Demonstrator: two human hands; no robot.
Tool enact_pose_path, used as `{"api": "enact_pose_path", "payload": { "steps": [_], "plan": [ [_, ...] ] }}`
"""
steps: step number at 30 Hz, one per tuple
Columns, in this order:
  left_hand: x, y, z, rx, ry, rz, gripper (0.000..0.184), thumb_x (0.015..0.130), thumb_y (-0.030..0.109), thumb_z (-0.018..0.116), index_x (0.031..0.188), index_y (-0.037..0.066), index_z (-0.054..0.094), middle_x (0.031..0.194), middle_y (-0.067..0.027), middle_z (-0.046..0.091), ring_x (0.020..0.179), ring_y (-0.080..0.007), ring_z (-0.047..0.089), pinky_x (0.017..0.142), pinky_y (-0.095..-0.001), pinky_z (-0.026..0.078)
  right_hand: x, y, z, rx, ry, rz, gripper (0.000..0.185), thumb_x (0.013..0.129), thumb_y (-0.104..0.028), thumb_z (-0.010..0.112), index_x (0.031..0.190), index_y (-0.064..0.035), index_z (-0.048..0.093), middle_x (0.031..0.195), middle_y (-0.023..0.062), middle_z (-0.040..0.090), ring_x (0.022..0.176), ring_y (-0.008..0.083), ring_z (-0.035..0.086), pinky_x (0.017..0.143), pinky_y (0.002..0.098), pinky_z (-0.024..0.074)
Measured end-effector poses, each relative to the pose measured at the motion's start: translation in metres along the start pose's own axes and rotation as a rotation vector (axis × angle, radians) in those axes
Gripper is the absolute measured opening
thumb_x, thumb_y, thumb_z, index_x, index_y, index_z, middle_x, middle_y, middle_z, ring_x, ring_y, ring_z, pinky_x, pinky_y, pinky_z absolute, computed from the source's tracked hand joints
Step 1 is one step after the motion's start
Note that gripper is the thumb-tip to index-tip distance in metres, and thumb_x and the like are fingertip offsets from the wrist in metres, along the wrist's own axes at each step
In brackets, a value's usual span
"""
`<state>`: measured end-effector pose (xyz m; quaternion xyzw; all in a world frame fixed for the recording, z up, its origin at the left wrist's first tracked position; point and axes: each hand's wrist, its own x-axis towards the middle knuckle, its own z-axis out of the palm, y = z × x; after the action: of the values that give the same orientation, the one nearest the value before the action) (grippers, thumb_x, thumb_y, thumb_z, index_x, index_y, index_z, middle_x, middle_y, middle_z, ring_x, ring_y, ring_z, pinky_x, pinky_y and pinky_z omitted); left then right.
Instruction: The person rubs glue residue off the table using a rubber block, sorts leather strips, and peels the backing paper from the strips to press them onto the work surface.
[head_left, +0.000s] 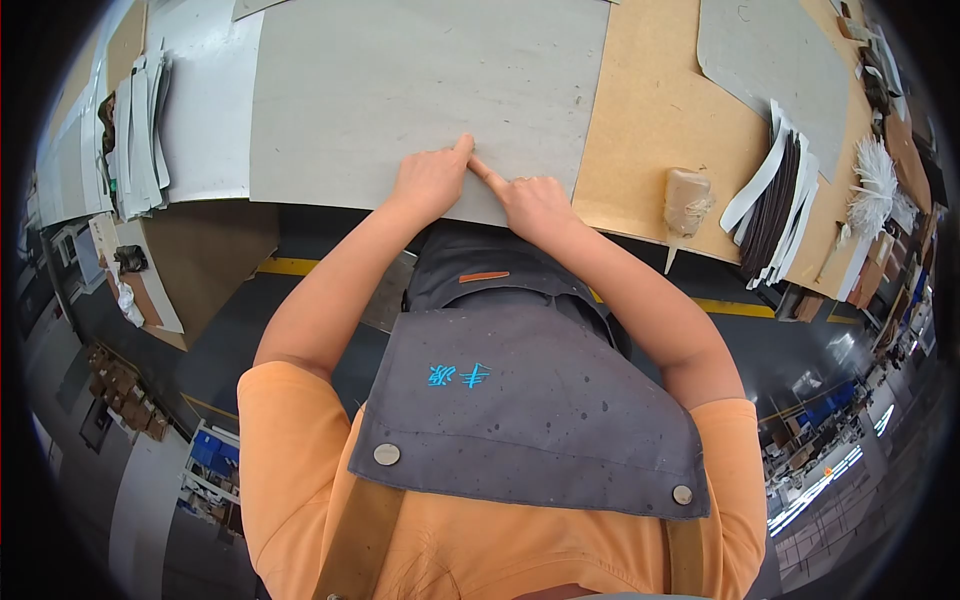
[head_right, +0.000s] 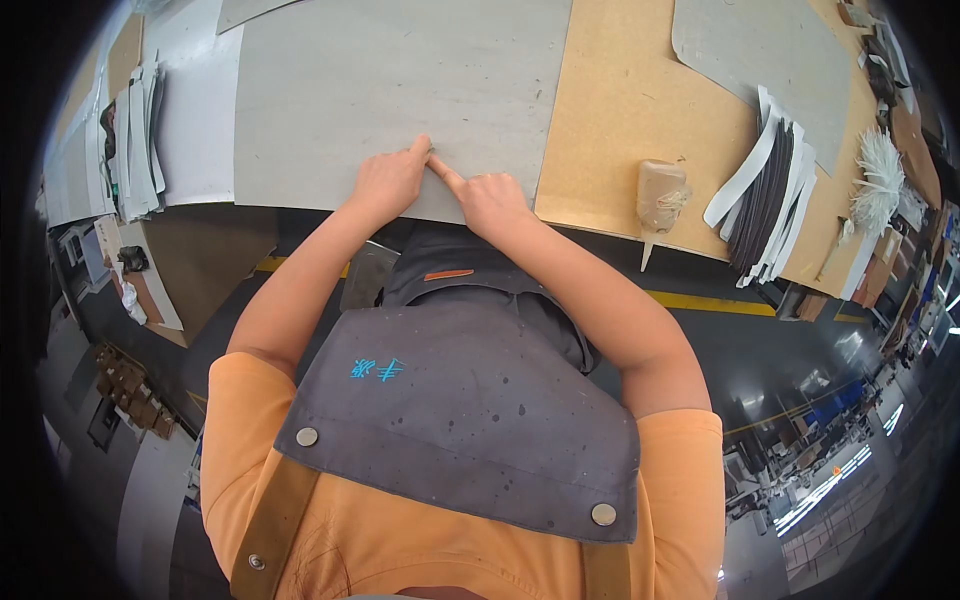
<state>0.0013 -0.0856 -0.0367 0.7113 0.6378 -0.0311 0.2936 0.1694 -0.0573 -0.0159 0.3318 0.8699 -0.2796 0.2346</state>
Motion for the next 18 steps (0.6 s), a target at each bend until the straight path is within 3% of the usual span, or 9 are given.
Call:
{"api": "enact_pose_path", "payload": {
  "steps": [6, 9, 15, 18],
  "plan": [
    [-0.018, -0.006, -0.004, 0.033, -0.023, -0.111, 0.013, 0.085, 0.011, 0.046, 0.096, 0.005, 0.044, 0.072, -0.0162, 0.064, 0.065, -0.0340, 0.063, 0.053, -0.0450, 0.048, 0.001, 0.002, 0.008, 0.051, 0.075, 0.012, 0.089, 0.072, 0.000, 0.052, 0.145, -0.0311, 0.012, 0.063, 0.0097, 0.062, 0.053, 0.0247, 0.061, 0.047, 0.0354, 0.0469],
    [-0.005, 0.000, -0.012, -0.068, 0.075, -0.084, 0.014, 0.092, 0.020, 0.042, 0.097, 0.006, 0.042, 0.067, -0.0168, 0.062, 0.062, -0.0364, 0.061, 0.053, -0.0468, 0.046, 0.003, 0.002, 0.012, 0.050, 0.090, 0.025, 0.088, 0.072, 0.000, 0.051, 0.145, -0.0315, 0.012, 0.064, 0.0103, 0.062, 0.054, 0.0253, 0.062, 0.047, 0.0353, 0.0471],
    [-0.006, -0.007, -0.004, 0.000, 0.006, -0.101, 0.014, 0.090, 0.018, 0.041, 0.097, 0.006, 0.044, 0.072, -0.0160, 0.064, 0.068, -0.0374, 0.062, 0.057, -0.0470, 0.047, 0.003, 0.003, 0.006, 0.072, 0.075, 0.035, 0.085, 0.073, -0.001, 0.050, 0.144, -0.0332, 0.015, 0.065, 0.0114, 0.062, 0.055, 0.0266, 0.061, 0.050, 0.0373, 0.0475],
    [-0.035, -0.012, -0.011, 0.006, -0.065, -0.274, 0.016, 0.092, 0.019, 0.040, 0.099, 0.005, 0.045, 0.076, -0.0203, 0.063, 0.071, -0.0383, 0.061, 0.057, -0.0483, 0.046, 0.003, 0.008, -0.007, 0.033, -0.042, -0.007, 0.072, 0.081, -0.009, 0.050, 0.145, -0.0191, 0.017, 0.070, 0.0095, 0.064, 0.059, 0.0218, 0.062, 0.055, 0.0333, 0.0478]
  ]
}}
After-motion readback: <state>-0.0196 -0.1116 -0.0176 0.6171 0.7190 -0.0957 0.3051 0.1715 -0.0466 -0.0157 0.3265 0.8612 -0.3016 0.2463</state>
